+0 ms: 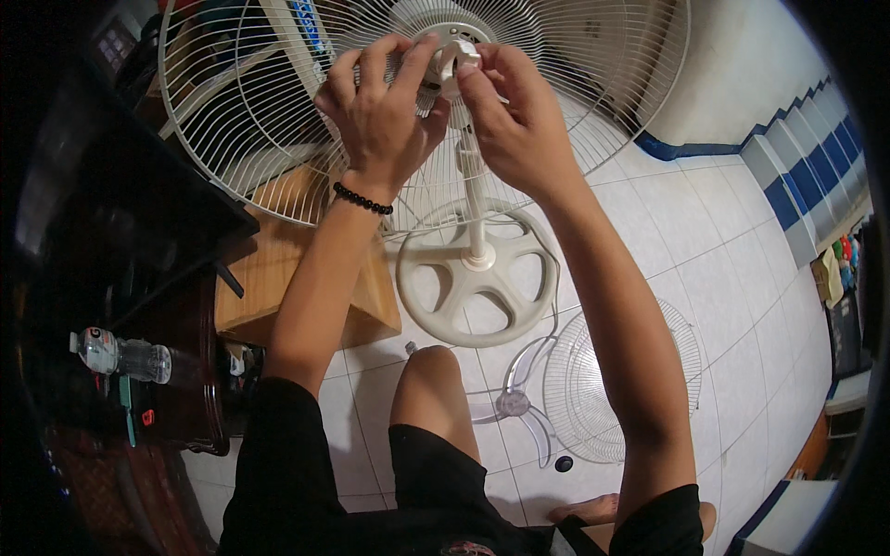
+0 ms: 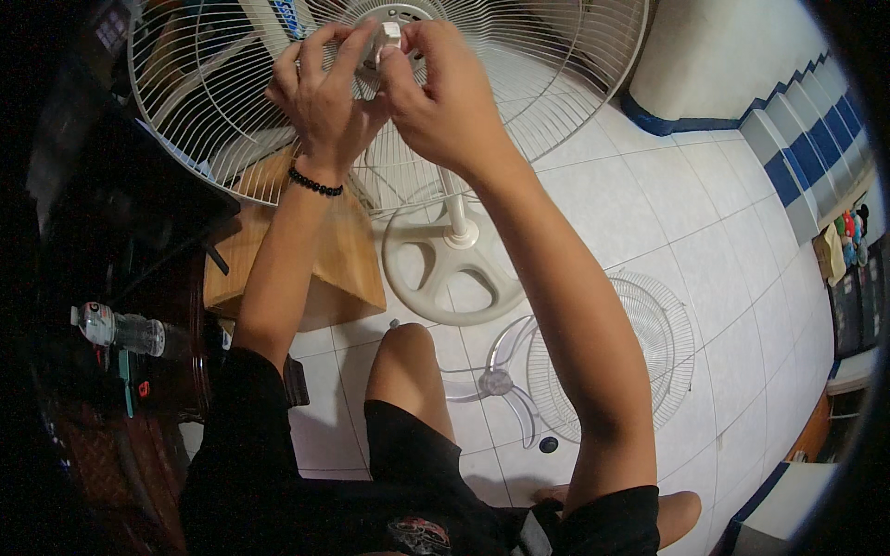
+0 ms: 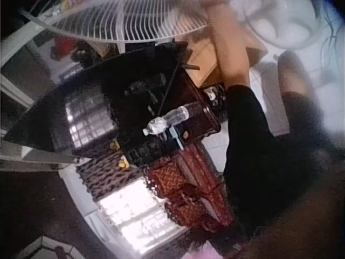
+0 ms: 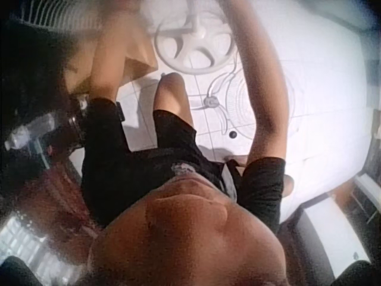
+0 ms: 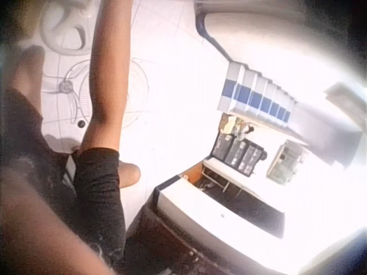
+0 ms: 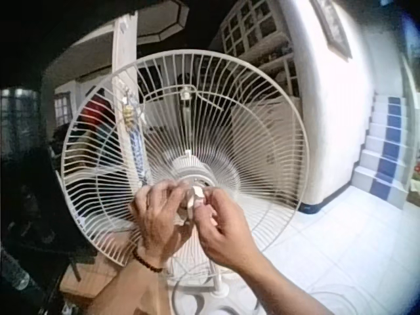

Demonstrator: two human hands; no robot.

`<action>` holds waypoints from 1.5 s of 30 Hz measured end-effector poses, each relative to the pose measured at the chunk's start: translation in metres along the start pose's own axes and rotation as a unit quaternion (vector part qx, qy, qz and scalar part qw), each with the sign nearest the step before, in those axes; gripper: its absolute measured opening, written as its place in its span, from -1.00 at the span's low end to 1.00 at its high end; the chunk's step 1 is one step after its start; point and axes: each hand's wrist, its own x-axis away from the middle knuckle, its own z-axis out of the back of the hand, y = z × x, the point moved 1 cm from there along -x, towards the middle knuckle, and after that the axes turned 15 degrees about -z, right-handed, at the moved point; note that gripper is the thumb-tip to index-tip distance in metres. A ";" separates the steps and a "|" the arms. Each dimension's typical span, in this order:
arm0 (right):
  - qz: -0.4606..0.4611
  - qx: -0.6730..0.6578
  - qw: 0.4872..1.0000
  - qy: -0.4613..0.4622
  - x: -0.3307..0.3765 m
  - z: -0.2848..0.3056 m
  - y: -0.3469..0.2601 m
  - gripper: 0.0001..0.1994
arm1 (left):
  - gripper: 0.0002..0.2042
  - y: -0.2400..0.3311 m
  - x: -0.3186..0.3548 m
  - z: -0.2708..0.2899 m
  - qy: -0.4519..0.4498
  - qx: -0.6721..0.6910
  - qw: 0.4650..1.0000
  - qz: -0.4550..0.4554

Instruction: The person assembles a standing fan by attaching the fan blades to the motor hub, securing them with a nut, and then fitting the front and rear wire cages. The person wipes the blades with a cloth during assembly and then stands up to move around the room.

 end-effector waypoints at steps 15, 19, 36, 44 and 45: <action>0.023 0.073 0.997 0.008 -0.002 0.016 0.041 -0.85 | -0.38 -0.007 -0.004 0.001 -0.021 -0.016 0.998 -0.049; 0.038 0.112 0.992 0.053 -0.014 0.009 0.037 -0.84 | -0.39 -0.008 -0.006 0.002 -0.014 -0.002 0.999 -0.052; 0.120 0.193 0.963 0.144 -0.007 -0.017 0.033 -0.49 | -0.44 -0.002 -0.020 0.009 -0.003 -0.028 0.997 -0.077; 0.098 0.199 0.965 0.143 -0.012 -0.010 0.017 -0.62 | -0.65 0.000 -0.029 0.014 -0.016 -0.055 0.993 -0.107; 0.086 0.202 0.964 0.150 -0.013 -0.010 0.015 -0.63 | -0.66 -0.001 -0.029 0.011 -0.013 -0.062 0.992 -0.112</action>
